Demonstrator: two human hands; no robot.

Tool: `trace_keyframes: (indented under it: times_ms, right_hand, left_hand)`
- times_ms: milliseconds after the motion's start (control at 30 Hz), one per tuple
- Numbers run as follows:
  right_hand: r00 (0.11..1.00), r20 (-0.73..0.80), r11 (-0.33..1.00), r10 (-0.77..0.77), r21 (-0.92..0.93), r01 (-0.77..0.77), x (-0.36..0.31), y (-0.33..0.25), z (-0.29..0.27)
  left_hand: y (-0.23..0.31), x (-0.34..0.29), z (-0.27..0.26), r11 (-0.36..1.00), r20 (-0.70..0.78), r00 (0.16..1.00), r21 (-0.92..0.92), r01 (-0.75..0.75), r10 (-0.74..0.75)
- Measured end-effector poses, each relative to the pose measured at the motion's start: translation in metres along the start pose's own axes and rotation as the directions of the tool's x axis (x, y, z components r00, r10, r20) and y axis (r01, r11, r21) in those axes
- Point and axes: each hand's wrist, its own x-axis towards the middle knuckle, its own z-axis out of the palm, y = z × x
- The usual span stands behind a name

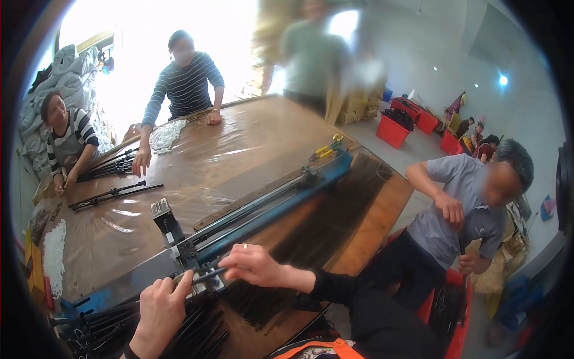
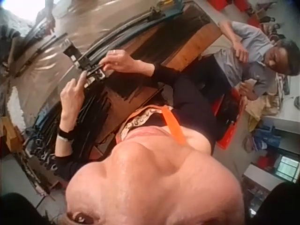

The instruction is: Bundling rods using a mechanical jig on a workbench.

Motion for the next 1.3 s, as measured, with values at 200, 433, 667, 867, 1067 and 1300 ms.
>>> trace_keyframes:
  times_ms: [200,433,667,867,1067,1300]
  right_hand:
    - [0.994,0.105,0.956,-0.020,-0.290,0.050,0.001,-0.002,-0.010]
    - [0.999,0.034,0.973,-0.039,-0.226,0.046,-0.028,0.011,0.002]
    - [0.993,0.019,0.925,0.113,-0.368,-0.098,-0.015,0.045,-0.036]
    - [0.810,0.163,0.826,0.564,-0.143,-0.546,0.002,0.028,0.017]
    - [0.957,0.269,0.955,0.111,0.236,-0.177,0.075,0.037,0.095]
    - [0.949,0.300,0.936,0.094,0.297,-0.187,0.082,0.038,0.100]
  left_hand:
    - [0.002,0.003,-0.016,0.997,-0.053,0.998,0.075,-0.030,0.034]
    - [0.015,-0.017,-0.009,0.995,0.002,1.000,0.097,0.016,-0.017]
    - [-0.036,-0.007,-0.045,0.990,-0.257,0.960,0.045,0.130,-0.115]
    - [-0.071,-0.051,-0.093,0.959,-0.399,0.889,0.070,0.276,-0.227]
    - [-0.067,-0.072,-0.100,0.946,-0.436,0.854,0.022,0.325,-0.283]
    - [-0.079,-0.113,-0.090,0.864,-0.309,0.820,-0.009,0.504,-0.482]
